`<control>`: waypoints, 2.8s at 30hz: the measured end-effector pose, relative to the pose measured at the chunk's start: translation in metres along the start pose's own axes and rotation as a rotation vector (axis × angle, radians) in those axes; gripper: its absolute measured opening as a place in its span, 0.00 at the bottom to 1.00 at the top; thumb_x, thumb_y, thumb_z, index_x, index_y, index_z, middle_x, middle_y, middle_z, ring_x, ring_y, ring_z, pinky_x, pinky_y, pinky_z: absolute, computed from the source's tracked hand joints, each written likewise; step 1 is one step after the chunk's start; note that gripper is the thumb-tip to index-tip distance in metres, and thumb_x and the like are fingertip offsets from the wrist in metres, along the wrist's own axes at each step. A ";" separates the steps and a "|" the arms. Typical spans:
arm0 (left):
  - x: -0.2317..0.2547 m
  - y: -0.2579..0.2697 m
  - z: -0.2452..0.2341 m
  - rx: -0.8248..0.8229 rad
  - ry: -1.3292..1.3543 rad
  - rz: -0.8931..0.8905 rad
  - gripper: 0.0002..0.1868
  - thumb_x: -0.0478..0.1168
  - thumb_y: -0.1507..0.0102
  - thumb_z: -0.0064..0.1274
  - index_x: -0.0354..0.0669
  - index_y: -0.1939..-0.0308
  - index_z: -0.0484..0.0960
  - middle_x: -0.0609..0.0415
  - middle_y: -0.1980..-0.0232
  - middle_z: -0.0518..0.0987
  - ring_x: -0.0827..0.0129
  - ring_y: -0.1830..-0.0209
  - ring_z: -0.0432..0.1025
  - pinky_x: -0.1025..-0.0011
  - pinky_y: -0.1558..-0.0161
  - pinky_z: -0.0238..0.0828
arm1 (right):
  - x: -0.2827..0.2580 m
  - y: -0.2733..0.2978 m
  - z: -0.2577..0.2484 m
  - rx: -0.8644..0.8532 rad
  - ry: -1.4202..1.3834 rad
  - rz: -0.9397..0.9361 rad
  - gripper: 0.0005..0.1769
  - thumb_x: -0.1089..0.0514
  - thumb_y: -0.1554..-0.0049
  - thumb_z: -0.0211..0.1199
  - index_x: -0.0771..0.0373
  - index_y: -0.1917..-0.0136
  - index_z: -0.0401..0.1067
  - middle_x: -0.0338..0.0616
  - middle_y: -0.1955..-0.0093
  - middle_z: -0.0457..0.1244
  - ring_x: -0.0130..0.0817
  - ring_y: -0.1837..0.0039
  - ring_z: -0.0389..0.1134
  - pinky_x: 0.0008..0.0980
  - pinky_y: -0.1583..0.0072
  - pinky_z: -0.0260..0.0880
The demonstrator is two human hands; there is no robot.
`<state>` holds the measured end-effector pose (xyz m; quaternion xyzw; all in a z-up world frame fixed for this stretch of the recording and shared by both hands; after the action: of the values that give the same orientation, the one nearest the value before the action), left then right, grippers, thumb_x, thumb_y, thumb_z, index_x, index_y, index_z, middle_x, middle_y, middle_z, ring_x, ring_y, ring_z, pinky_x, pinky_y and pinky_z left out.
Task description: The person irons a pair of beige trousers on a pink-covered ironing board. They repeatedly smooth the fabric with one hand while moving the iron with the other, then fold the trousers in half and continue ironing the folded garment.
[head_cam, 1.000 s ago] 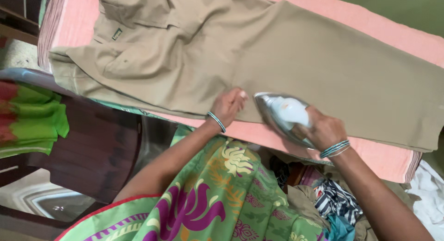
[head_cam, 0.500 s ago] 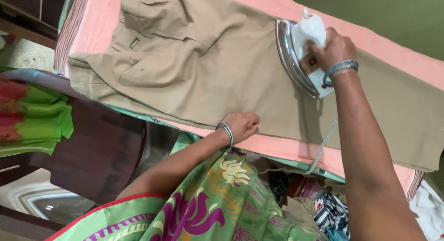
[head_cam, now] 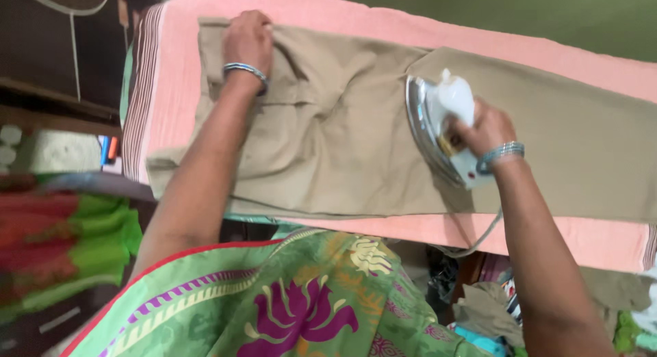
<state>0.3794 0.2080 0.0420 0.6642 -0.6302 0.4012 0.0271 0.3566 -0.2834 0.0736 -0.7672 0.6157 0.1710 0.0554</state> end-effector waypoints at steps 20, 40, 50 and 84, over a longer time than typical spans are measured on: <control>-0.061 -0.014 -0.042 -0.093 0.080 -0.058 0.14 0.41 0.35 0.59 0.43 0.47 0.79 0.50 0.49 0.77 0.54 0.43 0.69 0.55 0.41 0.50 | -0.020 -0.033 0.005 0.106 0.204 0.001 0.18 0.44 0.42 0.67 0.52 0.43 0.75 0.52 0.54 0.70 0.56 0.52 0.71 0.53 0.49 0.71; 0.123 0.192 0.009 -0.632 0.007 -0.035 0.45 0.58 0.34 0.50 0.51 0.18 0.46 0.48 0.16 0.45 0.54 0.16 0.44 0.49 0.25 0.42 | -0.141 -0.060 0.040 -0.057 -0.155 -0.099 0.20 0.50 0.50 0.74 0.62 0.49 0.77 0.56 0.54 0.71 0.53 0.51 0.73 0.47 0.47 0.72; 0.104 0.248 0.003 -0.522 -0.257 -0.162 0.48 0.60 0.35 0.50 0.53 0.17 0.44 0.52 0.14 0.39 0.52 0.15 0.34 0.50 0.22 0.32 | -0.097 0.086 0.033 -0.229 0.010 -0.067 0.24 0.46 0.45 0.65 0.60 0.40 0.72 0.56 0.59 0.71 0.55 0.54 0.73 0.50 0.47 0.71; 0.112 0.261 -0.023 -0.340 -0.237 -0.091 0.38 0.50 0.33 0.49 0.50 0.19 0.58 0.51 0.15 0.51 0.58 0.15 0.45 0.51 0.23 0.37 | 0.030 -0.088 0.004 -0.014 -0.130 0.079 0.18 0.49 0.43 0.73 0.67 0.53 0.76 0.49 0.60 0.70 0.37 0.62 0.72 0.39 0.59 0.73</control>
<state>0.1304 0.0753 -0.0015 0.7204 -0.6569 0.2066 0.0828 0.4461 -0.2890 0.0488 -0.7300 0.6394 0.2266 0.0831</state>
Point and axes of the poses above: each hand's wrist, its own y-axis away from the middle knuckle, its own z-axis out of the palm, x = y × z, the point moved 10 cm from there along -y, towards the middle knuckle
